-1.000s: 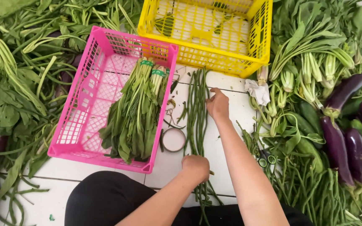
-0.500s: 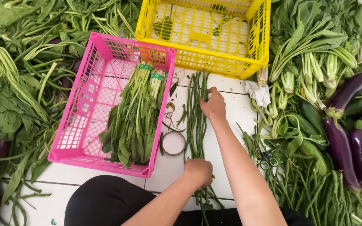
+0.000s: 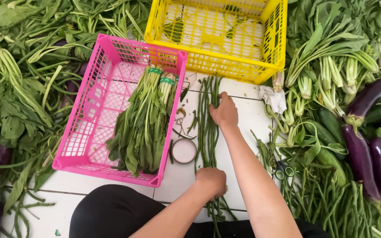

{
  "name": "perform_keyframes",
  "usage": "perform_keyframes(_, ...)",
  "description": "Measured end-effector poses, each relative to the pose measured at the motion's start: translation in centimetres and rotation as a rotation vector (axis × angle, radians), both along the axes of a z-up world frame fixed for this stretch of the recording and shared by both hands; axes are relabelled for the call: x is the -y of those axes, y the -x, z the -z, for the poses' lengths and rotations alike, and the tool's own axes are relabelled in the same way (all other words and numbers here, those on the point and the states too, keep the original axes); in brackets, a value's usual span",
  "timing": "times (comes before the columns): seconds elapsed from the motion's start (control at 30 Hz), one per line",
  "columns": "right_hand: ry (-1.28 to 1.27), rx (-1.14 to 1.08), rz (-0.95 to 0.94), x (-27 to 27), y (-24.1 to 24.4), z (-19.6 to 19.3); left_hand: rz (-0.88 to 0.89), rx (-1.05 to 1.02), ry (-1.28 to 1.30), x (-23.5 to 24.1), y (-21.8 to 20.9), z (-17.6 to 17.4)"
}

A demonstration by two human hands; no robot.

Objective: The person sits on a tiled floor surrounded by vegetables, gathering long green beans and leafy greens into bundles. They secure the bundles with green rubber bands and place them into a pink plastic basket.

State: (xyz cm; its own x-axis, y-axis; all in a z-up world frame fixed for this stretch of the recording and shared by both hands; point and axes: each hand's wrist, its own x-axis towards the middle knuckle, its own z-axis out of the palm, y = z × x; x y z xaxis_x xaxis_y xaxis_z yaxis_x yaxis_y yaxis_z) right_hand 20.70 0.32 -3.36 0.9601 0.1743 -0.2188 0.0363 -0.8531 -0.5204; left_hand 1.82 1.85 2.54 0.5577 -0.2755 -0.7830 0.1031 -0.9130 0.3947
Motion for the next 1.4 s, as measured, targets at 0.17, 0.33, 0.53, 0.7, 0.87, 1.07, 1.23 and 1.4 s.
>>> perform_keyframes(0.17,0.113,0.010,-0.026,0.2,-0.1,0.0,0.010,0.048,0.033,-0.2,-0.1,-0.5)
perform_keyframes(0.33,0.156,-0.078,-0.027,0.9,0.4,-2.7,-0.049,0.134,0.100,0.2,0.0,4.1)
perform_keyframes(0.53,0.180,-0.065,-0.025,7.0,1.4,-3.8,-0.044,0.136,0.096,-0.3,-0.3,1.1)
perform_keyframes(0.7,0.222,-0.087,0.098,14.2,2.2,-4.8,-0.106,0.223,0.045,-0.4,-0.6,2.9)
perform_keyframes(0.87,0.330,-0.129,0.224,22.9,3.8,-4.5,-0.135,0.230,0.049,-0.7,-0.4,1.3)
perform_keyframes(1.07,0.487,-0.210,0.265,32.8,7.8,-7.0,-0.114,0.201,0.049,-0.9,-0.6,-0.7)
perform_keyframes(1.23,0.678,-0.292,0.212,35.9,11.5,-8.3,-0.096,0.191,0.065,-0.7,-0.8,-1.8)
perform_keyframes(1.4,0.581,-0.195,0.113,37.1,9.9,-6.5,-0.103,0.193,0.088,-0.7,-0.6,-2.5)
